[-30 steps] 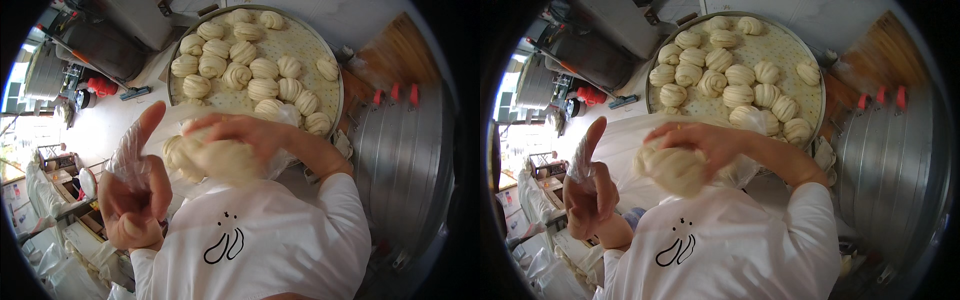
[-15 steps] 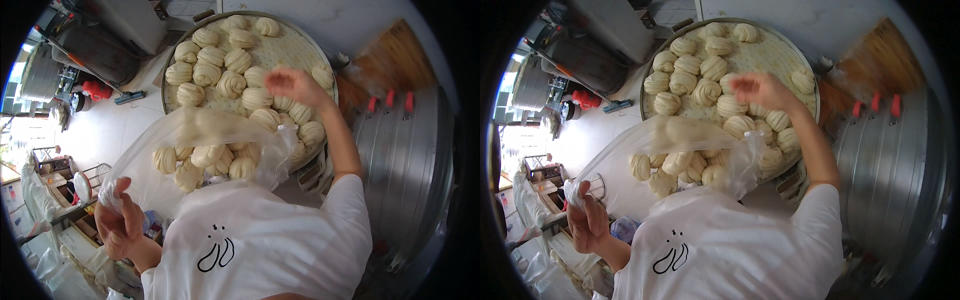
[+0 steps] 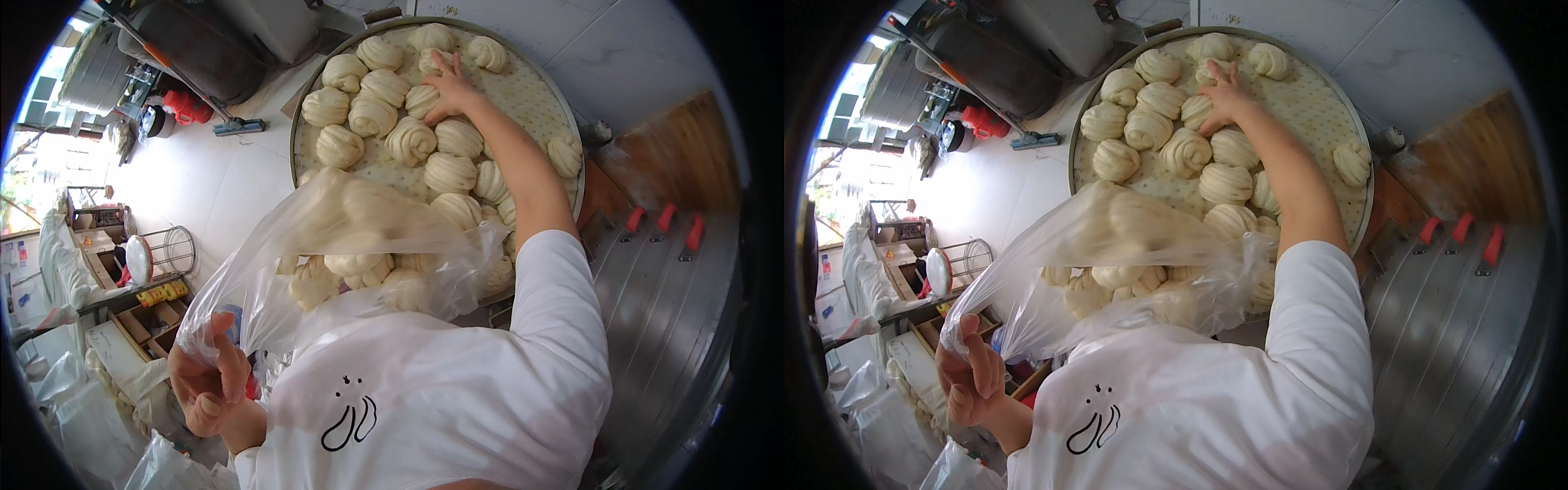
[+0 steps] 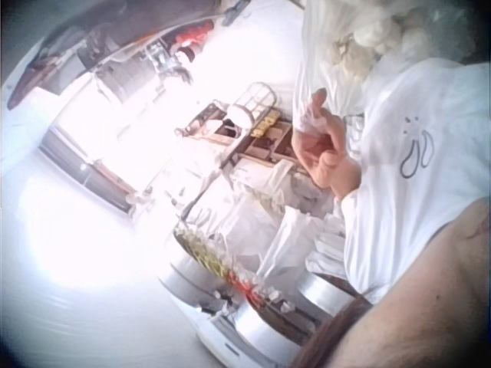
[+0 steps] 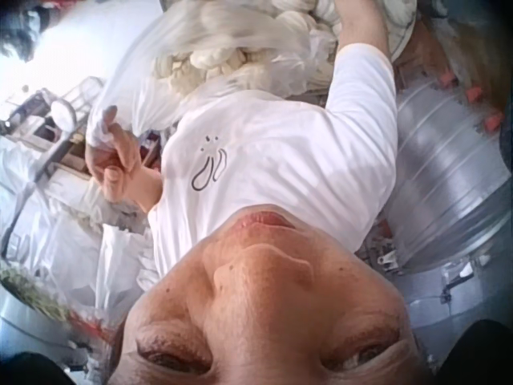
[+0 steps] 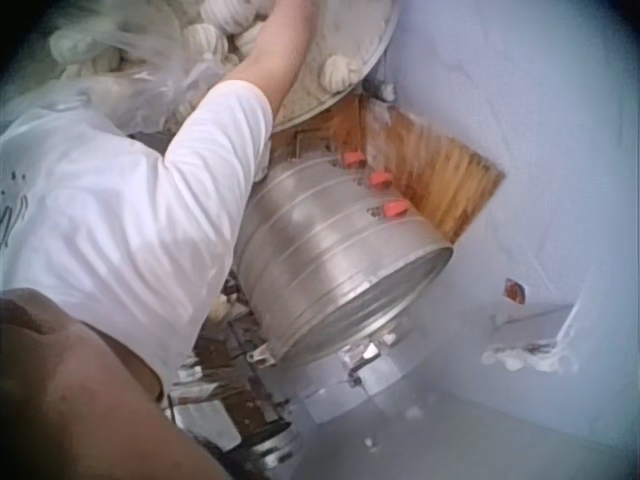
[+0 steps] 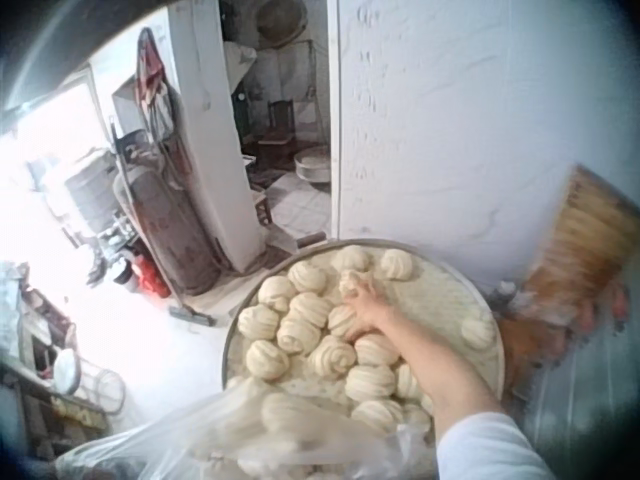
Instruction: The person opens a plastic bag and places steamed buns from a large metal tray into the bag one by one. The person then ties the bag and places it on a nearby surface, repeating the process with another bag.
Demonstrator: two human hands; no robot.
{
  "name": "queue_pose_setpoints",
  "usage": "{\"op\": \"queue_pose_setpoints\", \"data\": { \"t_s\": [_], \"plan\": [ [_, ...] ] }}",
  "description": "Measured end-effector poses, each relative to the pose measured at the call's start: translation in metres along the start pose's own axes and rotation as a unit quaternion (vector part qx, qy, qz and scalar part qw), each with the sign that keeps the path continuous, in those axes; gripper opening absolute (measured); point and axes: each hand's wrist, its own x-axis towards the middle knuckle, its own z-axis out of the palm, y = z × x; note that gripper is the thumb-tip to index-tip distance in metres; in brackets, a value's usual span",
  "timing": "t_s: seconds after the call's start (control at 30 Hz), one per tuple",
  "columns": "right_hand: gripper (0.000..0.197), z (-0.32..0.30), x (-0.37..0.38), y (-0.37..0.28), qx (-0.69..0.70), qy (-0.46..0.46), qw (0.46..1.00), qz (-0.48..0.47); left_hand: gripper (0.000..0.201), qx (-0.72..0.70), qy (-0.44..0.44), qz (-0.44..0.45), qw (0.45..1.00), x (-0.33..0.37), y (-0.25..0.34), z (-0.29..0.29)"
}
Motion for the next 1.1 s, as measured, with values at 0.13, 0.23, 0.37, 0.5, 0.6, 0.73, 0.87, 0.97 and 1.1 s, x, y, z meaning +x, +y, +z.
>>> {"op": "queue_pose_setpoints", "data": {
  "t_s": [0.13, 0.23, 0.37, 0.5, 0.6, 0.73, 0.87, 0.97, 1.1],
  "plan": [
    [0.08, 0.019, -0.004, 0.011, 0.021, 0.132, 0.988, -0.071, 0.087, 0.027, -0.005, 0.008, 1.0, -0.001, -0.002, 0.002],
    [0.075, 0.042, -0.022, 0.012, 0.076, 0.311, 0.934, -0.16, 0.087, 0.046, -0.012, 0.01, 0.999, 0.0, -0.001, 0.002],
    [0.073, 0.054, -0.047, 0.008, 0.184, 0.354, 0.916, -0.044, 0.088, 0.045, -0.027, -0.003, 0.999, 0.003, 0.0, 0.001],
    [0.071, 0.034, -0.059, 0.025, 0.552, 0.35, 0.742, 0.151, 0.089, 0.01, -0.027, -0.023, 0.999, 0.007, 0.001, 0.001],
    [0.084, 0.012, -0.071, 0.047, 0.439, 0.311, 0.83, 0.149, 0.089, 0.021, -0.026, -0.031, 0.999, 0.009, 0.002, 0.003],
    [0.092, 0.002, -0.096, 0.045, 0.065, 0.088, 0.994, -0.008, 0.089, 0.031, -0.034, -0.045, 0.998, 0.01, 0.004, 0.004],
    [0.095, 0.006, -0.103, 0.016, -0.099, -0.059, 0.993, -0.024, 0.09, 0.038, -0.058, -0.042, 0.997, 0.015, 0.003, 0.003],
    [0.096, 0.011, -0.088, 0.011, -0.145, -0.045, 0.988, -0.016, 0.09, 0.039, -0.088, -0.036, 0.995, 0.017, 0.004, 0.004],
    [0.09, 0.022, -0.07, 0.042, -0.004, 0.016, 0.999, -0.049, 0.093, 0.077, -0.048, -0.066, 0.994, 0.014, 0.007, 0.005]
  ]
}}
